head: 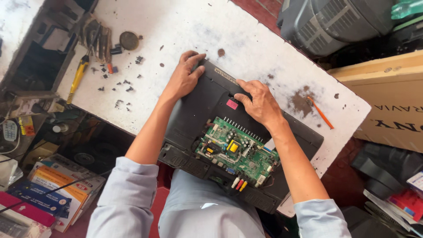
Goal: The person reassembles a CRT television by inserting a circuit board into the chassis, securing it with screws, and fitting the rear cover. They use a screwdriver to tighten screws and handle the TV casing and internal components.
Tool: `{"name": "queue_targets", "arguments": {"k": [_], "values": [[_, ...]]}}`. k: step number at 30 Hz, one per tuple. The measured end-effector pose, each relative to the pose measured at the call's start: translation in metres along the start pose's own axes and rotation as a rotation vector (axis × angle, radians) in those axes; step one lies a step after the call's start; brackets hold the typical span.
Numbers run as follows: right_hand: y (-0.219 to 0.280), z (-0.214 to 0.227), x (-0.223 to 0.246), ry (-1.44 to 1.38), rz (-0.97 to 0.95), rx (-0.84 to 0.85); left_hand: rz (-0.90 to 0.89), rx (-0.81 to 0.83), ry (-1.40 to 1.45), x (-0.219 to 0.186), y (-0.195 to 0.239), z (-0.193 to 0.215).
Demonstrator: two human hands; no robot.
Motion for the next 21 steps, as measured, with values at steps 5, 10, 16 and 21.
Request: {"name": "queue_targets", "arguments": {"k": [5,10,16,21], "values": [[-0.010,-0.009,0.001,0.041,-0.035,-0.050,-0.017,-0.107,0.132,0.007,0.005,0.008],[-0.020,-0.023,0.010,-0.008,0.040,-0.119,0.063,-0.311,-0.042,0.002,0.024,0.008],[-0.023,-0.031,0.003,-0.028,-0.026,-0.076,-0.006,-0.330,-0.080,-0.013,0.031,0.004],[-0.029,-0.027,0.015,-0.063,0.028,-0.071,0.038,-0.290,-0.058,-0.015,0.025,0.004]]}}
Point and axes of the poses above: each hand's wrist, its own y-axis away from the middle knuckle, its own z-axis out of the back of the hand, x = y × z, the point moved 8 cm from there along -y, towards the middle knuckle, and after that the axes turned 1 degree about -z, right-handed, at the moved point
